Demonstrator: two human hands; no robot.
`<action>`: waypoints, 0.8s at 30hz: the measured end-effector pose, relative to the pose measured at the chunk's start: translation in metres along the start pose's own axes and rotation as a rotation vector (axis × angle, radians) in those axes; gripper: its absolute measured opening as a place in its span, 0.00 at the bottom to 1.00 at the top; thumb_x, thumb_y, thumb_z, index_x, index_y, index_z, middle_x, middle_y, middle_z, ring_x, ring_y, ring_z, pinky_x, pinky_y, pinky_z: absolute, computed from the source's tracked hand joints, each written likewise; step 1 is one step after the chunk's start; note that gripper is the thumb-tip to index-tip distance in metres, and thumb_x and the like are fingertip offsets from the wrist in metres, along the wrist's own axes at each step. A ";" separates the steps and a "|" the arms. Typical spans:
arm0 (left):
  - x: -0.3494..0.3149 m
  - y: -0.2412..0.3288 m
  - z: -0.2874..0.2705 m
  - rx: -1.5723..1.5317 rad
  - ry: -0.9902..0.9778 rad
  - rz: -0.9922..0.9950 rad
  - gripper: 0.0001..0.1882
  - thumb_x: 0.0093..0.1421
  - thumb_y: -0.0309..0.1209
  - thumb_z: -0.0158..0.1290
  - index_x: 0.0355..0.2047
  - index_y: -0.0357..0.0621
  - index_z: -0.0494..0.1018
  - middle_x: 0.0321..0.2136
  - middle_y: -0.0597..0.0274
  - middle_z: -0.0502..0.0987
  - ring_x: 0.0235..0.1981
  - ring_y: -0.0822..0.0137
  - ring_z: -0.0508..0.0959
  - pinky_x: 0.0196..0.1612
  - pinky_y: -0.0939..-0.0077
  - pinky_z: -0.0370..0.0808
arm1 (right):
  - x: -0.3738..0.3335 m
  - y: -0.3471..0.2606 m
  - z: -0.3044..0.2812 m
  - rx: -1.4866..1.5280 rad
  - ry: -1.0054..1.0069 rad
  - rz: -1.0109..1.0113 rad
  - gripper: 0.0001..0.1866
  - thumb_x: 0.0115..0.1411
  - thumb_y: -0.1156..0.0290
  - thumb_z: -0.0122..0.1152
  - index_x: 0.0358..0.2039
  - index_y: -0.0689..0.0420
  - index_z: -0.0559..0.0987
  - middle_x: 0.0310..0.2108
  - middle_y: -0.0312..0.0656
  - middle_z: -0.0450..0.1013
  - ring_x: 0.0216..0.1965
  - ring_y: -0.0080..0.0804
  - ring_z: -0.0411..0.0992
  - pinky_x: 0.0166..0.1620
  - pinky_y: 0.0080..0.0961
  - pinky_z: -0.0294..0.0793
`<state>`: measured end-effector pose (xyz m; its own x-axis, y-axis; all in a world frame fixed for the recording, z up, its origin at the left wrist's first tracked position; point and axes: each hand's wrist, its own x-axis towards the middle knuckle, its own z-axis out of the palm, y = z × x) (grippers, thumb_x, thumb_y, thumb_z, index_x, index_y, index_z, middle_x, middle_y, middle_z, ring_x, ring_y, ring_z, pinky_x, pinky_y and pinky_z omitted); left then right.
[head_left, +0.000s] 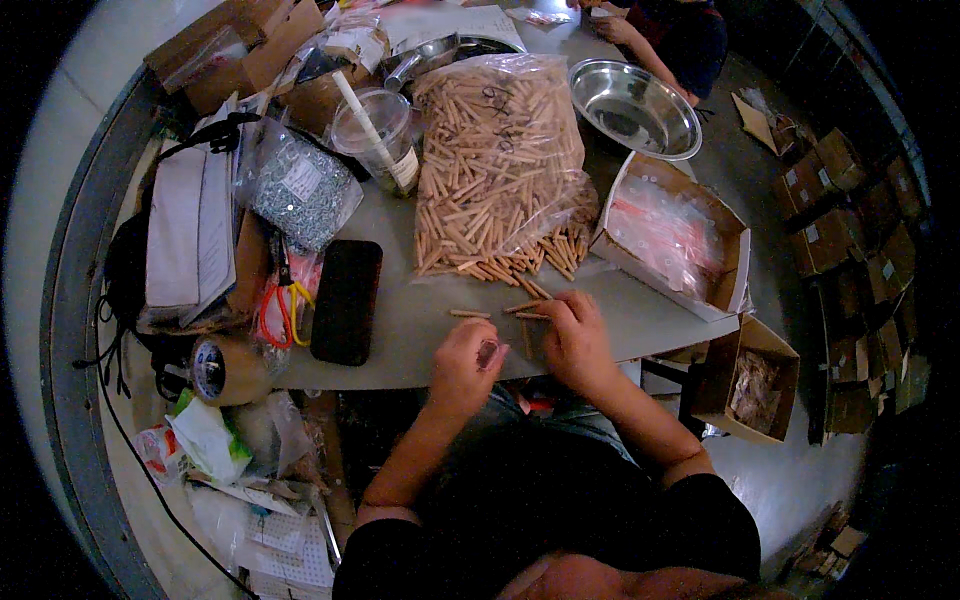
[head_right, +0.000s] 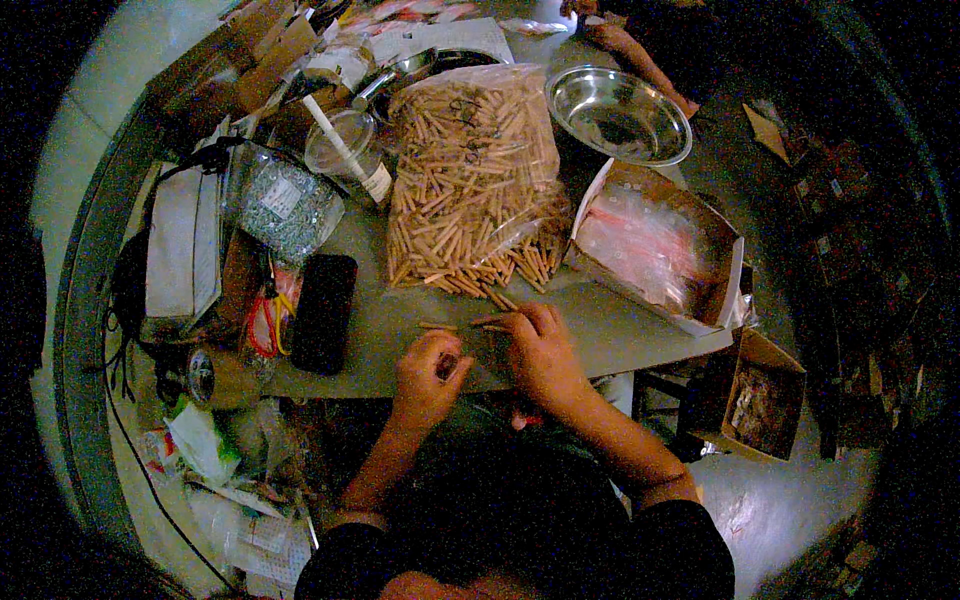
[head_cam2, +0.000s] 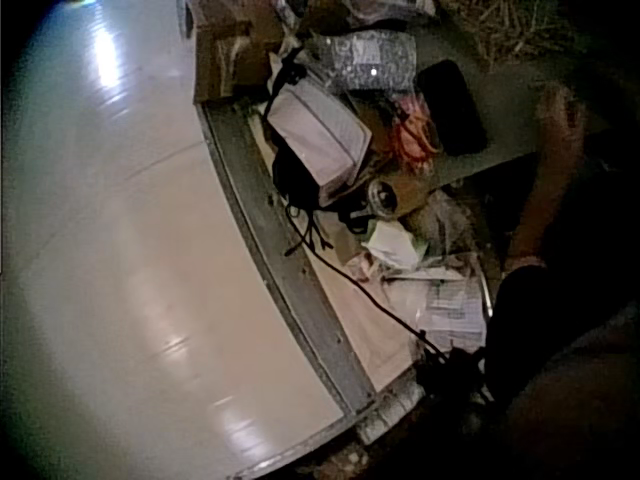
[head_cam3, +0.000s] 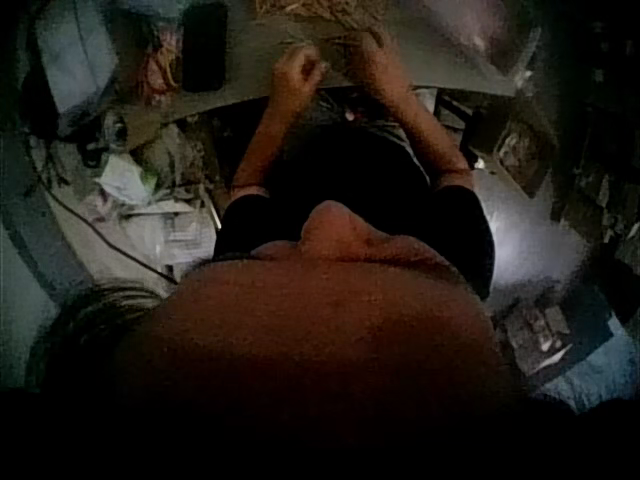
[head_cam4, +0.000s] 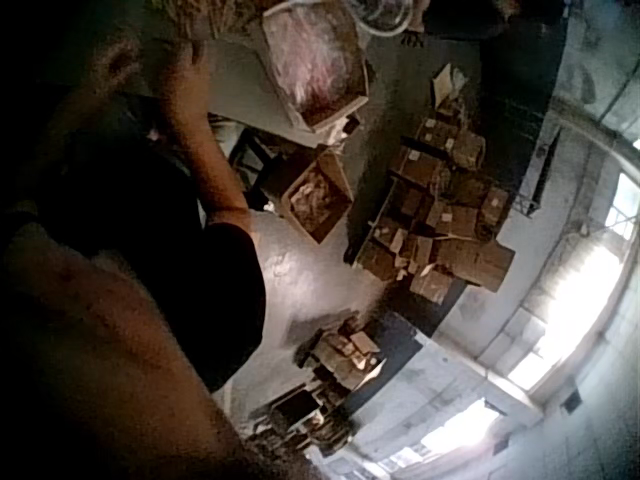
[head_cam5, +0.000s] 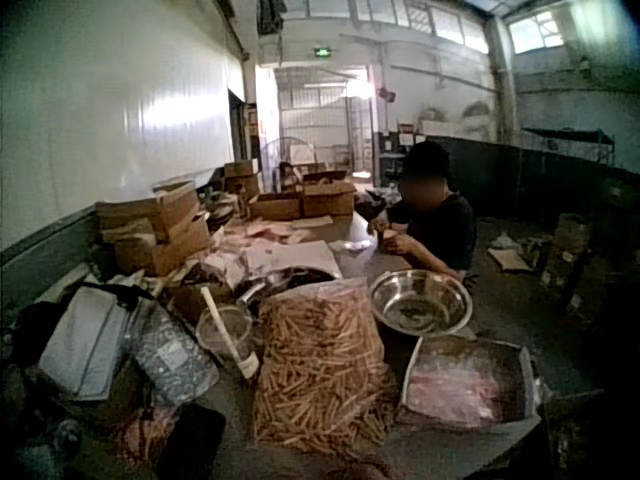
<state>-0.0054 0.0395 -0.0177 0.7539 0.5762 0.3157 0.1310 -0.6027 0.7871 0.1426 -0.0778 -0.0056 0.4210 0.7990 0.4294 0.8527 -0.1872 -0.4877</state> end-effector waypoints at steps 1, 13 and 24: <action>0.001 -0.004 -0.002 0.032 0.024 0.023 0.10 0.51 0.22 0.58 0.31 0.38 0.68 0.35 0.50 0.75 0.37 0.48 0.76 0.40 0.62 0.73 | -0.001 -0.001 -0.002 0.000 0.029 0.015 0.13 0.48 0.76 0.62 0.36 0.58 0.76 0.38 0.48 0.69 0.41 0.49 0.68 0.43 0.38 0.72; 0.011 -0.012 -0.026 0.205 -0.141 0.119 0.04 0.54 0.26 0.53 0.29 0.41 0.69 0.28 0.52 0.74 0.33 0.48 0.74 0.37 0.58 0.71 | -0.007 -0.016 -0.008 0.026 -0.078 0.064 0.13 0.48 0.75 0.64 0.36 0.59 0.75 0.37 0.50 0.68 0.37 0.51 0.70 0.39 0.39 0.73; 0.020 -0.005 -0.007 0.131 -0.291 0.253 0.05 0.54 0.28 0.55 0.30 0.42 0.72 0.33 0.53 0.77 0.37 0.49 0.76 0.43 0.59 0.73 | 0.004 0.010 0.006 0.011 -0.052 -0.001 0.12 0.50 0.80 0.60 0.37 0.61 0.78 0.38 0.51 0.69 0.36 0.51 0.72 0.38 0.37 0.74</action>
<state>0.0050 0.0579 -0.0115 0.9213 0.2312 0.3126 -0.0154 -0.7817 0.6235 0.1510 -0.0735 -0.0136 0.4031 0.8279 0.3901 0.8495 -0.1800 -0.4959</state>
